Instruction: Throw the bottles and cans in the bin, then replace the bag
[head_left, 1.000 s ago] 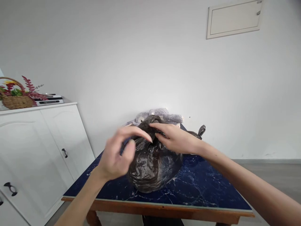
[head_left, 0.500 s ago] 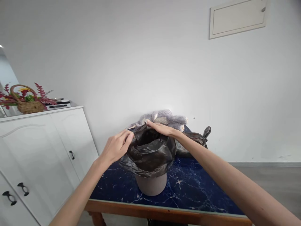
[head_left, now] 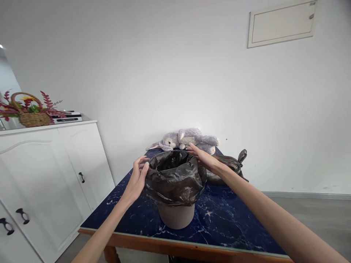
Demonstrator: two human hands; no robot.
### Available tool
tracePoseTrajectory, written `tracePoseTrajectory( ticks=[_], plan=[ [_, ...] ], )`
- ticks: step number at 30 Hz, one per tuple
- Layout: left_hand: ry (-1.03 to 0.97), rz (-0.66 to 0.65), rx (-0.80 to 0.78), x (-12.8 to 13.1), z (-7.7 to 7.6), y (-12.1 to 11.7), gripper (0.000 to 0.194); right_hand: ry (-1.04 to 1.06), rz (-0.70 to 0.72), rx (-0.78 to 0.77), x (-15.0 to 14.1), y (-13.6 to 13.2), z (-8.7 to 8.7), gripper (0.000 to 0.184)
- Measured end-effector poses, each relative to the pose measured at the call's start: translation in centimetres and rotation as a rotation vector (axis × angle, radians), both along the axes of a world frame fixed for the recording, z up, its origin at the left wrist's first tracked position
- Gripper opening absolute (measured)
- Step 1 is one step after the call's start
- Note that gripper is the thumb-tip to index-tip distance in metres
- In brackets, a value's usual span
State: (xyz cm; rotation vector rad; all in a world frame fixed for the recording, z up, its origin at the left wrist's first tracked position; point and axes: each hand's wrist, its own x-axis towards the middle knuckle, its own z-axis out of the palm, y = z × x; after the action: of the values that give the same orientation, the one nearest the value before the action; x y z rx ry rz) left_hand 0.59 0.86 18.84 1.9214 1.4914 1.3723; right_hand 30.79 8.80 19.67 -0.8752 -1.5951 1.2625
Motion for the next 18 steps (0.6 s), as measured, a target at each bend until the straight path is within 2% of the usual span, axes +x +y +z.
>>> tracePoseTrajectory(
  ticks=[4, 8, 11, 13, 16, 18],
  plan=[
    [-0.065, -0.169, -0.034, 1.2, -2.4, -1.2, 0.097, -0.066, -0.083, 0.111, 0.3, -4.2, 0.4, 0.087],
    [-0.079, -0.171, -0.118, 2.1, -5.2, -1.5, 0.126, -0.274, -0.075, 0.378, 0.6, -8.4, -0.9, 0.104],
    [-0.013, -0.200, -0.188, 1.5, -6.7, -1.6, 0.133, -0.460, -0.120, 0.586, 1.5, -10.3, -1.6, 0.111],
    [0.051, -0.210, -0.236, 0.5, -7.7, -1.7, 0.134, -0.563, -0.158, 0.712, 2.1, -10.9, -1.3, 0.099],
    [0.087, -0.206, -0.290, -1.5, -9.9, -1.7, 0.139, -0.637, -0.153, 0.873, 2.5, -11.0, -0.1, 0.052],
    [0.114, -0.226, -0.329, -2.9, -11.6, -1.7, 0.145, -0.655, -0.104, 0.939, 2.6, -10.8, 0.9, 0.035]
  ],
)
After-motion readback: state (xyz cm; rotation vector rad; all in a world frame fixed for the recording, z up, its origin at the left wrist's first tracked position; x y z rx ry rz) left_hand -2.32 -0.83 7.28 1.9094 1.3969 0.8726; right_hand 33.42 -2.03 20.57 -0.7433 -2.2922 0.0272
